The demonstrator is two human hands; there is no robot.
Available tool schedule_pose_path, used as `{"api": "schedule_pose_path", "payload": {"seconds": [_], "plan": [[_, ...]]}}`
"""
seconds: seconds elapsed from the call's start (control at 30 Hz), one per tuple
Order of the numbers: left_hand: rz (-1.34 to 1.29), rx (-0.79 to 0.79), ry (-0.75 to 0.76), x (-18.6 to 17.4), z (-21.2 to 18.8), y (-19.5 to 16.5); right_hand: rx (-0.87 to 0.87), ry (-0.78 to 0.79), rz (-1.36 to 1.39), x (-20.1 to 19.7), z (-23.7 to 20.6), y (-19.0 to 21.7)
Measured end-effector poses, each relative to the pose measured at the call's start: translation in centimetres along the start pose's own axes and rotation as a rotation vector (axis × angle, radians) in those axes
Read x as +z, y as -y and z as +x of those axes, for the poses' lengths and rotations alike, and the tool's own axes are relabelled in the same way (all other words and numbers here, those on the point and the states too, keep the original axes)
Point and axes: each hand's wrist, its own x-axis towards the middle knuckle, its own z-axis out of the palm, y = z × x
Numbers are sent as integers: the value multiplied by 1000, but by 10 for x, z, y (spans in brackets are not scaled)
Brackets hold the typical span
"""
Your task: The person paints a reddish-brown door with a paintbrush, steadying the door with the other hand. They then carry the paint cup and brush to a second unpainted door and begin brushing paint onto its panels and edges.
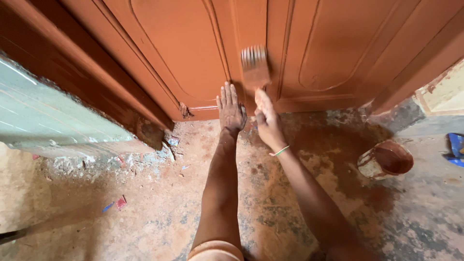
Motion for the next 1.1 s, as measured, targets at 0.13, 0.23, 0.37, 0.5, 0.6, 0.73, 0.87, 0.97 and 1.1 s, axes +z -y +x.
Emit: {"api": "schedule_pose_path", "payload": {"seconds": [0.13,0.23,0.37,0.5,0.6,0.73,0.87,0.97,1.1], "plan": [[-46,11,-31,-5,1,-1,201,-27,-142,3,-3,-1],[-49,11,-8,-8,2,-4,407,-17,-255,4,-4,-1],[-27,14,-10,-7,5,-10,541,-28,-156,5,-5,0],[-36,2,-6,-5,6,-9,353,-51,-78,5,-3,2],[-81,-19,-11,-5,3,-8,101,-40,95,5,-2,4],[-69,-27,8,-4,2,-5,-57,-61,-46,5,-1,8],[-56,-18,0,-3,2,-4,-20,-29,25,5,-2,6],[-55,-24,22,-3,3,-4,34,-14,63,3,-4,4],[-81,29,-70,-6,3,-5,328,-55,-31,1,-7,1]]}}
